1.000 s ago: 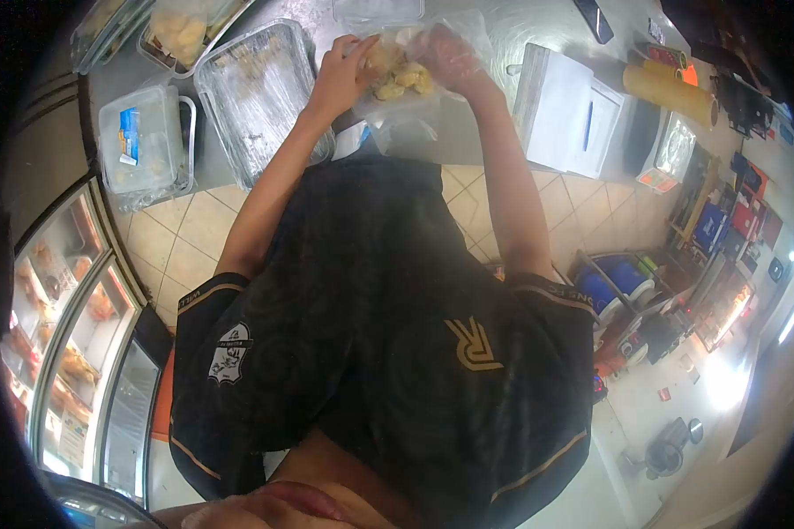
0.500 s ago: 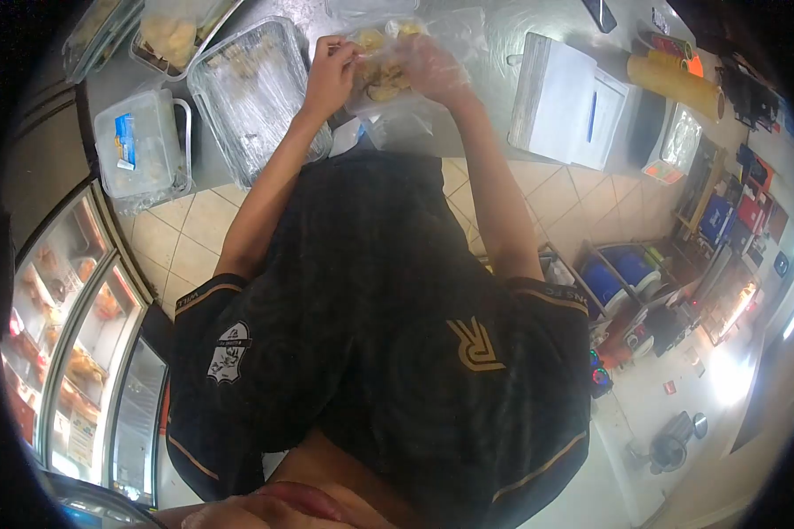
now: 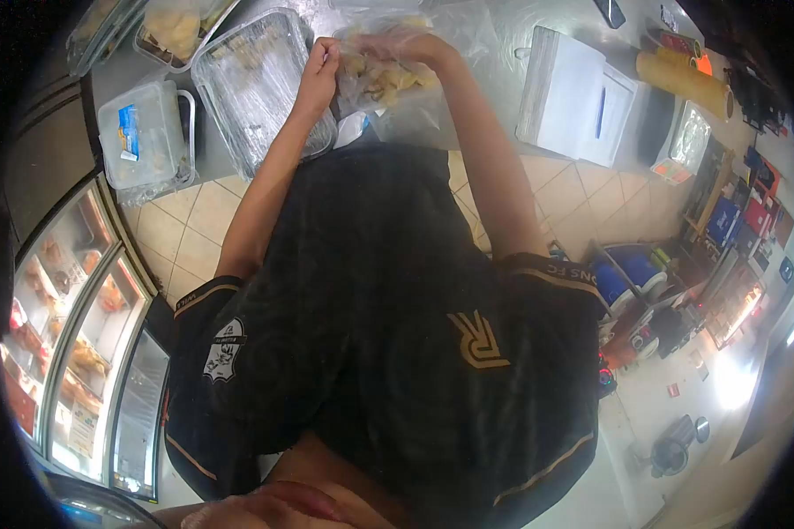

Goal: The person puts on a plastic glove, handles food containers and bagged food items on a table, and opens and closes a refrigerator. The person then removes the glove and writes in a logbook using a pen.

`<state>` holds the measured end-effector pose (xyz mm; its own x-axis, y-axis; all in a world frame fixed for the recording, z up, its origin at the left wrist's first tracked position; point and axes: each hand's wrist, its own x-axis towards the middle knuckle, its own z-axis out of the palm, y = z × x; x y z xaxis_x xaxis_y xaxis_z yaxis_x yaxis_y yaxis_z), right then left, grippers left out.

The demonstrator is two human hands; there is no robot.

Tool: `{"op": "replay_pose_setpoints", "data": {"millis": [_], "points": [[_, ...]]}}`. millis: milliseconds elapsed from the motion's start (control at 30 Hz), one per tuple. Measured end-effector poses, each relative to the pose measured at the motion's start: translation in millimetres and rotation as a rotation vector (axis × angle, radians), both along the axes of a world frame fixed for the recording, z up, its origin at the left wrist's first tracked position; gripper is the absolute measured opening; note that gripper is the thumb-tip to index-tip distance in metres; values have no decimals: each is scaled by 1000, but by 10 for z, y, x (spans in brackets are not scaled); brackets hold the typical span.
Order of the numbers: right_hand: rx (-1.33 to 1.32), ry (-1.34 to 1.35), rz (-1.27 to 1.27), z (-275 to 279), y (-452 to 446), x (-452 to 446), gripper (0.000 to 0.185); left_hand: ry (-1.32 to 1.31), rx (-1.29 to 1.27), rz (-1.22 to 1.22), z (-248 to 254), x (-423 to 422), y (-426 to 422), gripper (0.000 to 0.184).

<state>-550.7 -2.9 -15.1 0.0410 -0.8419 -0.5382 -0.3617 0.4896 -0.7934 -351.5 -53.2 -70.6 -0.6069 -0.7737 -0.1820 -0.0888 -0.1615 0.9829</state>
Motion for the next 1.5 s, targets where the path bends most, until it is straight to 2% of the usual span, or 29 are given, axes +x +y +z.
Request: {"op": "replay_pose_setpoints", "data": {"millis": [100,200,333,400,467,533,567,633,700,800,900,933,1000,1033,1100,1167,1233,1300,1333,1400,1500], "points": [[-88,275,307,-81,-88,-80,42,-50,-14,36,107,-54,17,19],[-155,259,121,180,144,-65,44,-13,41,79,31,-64,10,19],[-50,455,237,44,228,3,48,227,291,172,-211,-50,-49,20],[1,636,352,31,322,60,46,240,338,126,-262,-5,-104,17],[10,776,581,42,343,237,47,242,353,106,-257,12,-113,16],[-103,799,532,-76,431,337,48,235,335,106,-246,10,-107,17],[-216,750,367,-164,524,393,47,251,358,105,-251,6,-119,17],[-358,453,7,-260,614,377,50,284,411,101,-272,-3,-115,16],[-410,-45,-370,12,528,372,55,374,461,70,-334,20,-108,16],[135,100,-547,720,234,533,58,431,569,33,-135,83,-110,16],[-89,379,-342,-51,282,475,59,503,621,-81,-157,143,-134,19],[-101,340,-382,-98,270,458,60,536,624,-127,-98,143,-148,21],[-125,255,-459,-195,270,452,62,579,739,-1,14,142,-138,22],[-4,175,-488,-145,241,433,63,598,796,63,91,148,-135,23],[236,19,-545,35,177,310,65,652,885,80,-180,259,-245,26],[45,-359,-624,-409,408,146,61,675,929,105,-187,281,-286,29],[-100,-560,-631,-837,558,-8,57,660,928,145,68,300,-256,31],[-123,-664,-646,-948,601,-51,52,740,1004,80,-315,376,-289,32],[-96,-755,-687,-920,601,-43,50,780,1042,45,-672,437,-333,33],[113,-1098,-881,-483,486,84,45,859,1117,-27,-1284,541,-413,34],[170,-1230,-901,-373,441,208,45,887,1199,-27,-1112,502,-426,33]]}}
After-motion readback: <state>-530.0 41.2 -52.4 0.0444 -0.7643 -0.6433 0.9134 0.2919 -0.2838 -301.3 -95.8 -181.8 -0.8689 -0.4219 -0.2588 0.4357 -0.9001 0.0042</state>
